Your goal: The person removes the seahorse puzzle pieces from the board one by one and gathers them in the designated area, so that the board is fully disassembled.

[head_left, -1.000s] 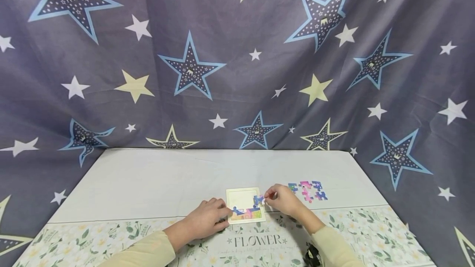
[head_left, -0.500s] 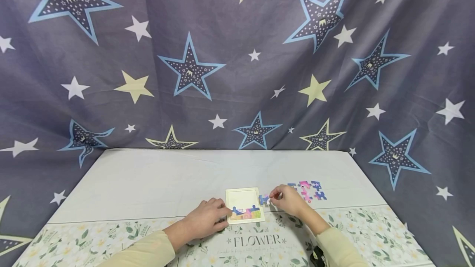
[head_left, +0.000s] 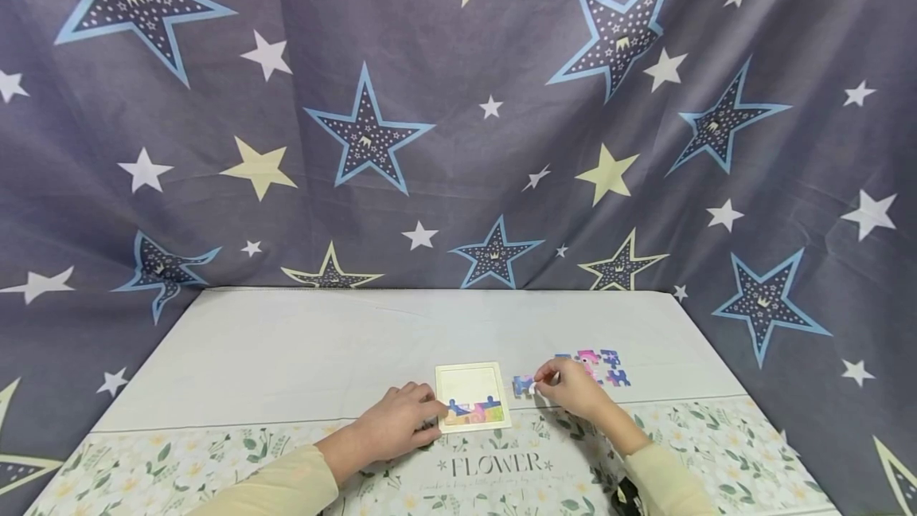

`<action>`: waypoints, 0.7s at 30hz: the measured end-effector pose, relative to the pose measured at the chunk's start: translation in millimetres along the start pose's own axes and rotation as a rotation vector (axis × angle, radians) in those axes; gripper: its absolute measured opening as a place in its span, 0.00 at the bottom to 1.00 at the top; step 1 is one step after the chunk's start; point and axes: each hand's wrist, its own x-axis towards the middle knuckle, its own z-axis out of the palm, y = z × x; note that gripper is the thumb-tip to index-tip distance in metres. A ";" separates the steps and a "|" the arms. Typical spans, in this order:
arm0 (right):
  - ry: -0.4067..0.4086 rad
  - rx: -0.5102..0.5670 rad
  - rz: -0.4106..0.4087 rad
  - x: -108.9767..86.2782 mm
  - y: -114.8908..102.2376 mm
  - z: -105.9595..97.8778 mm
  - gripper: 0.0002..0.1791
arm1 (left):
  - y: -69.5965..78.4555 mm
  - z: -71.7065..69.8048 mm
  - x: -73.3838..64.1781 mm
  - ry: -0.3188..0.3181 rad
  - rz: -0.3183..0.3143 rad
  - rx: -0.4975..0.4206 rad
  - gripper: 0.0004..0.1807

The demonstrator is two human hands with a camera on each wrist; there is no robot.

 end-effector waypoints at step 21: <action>0.049 -0.019 0.080 -8.4 25.4 -14.7 0.02 | 0.1 -0.6 0.7 -0.012 -0.012 -0.008 0.16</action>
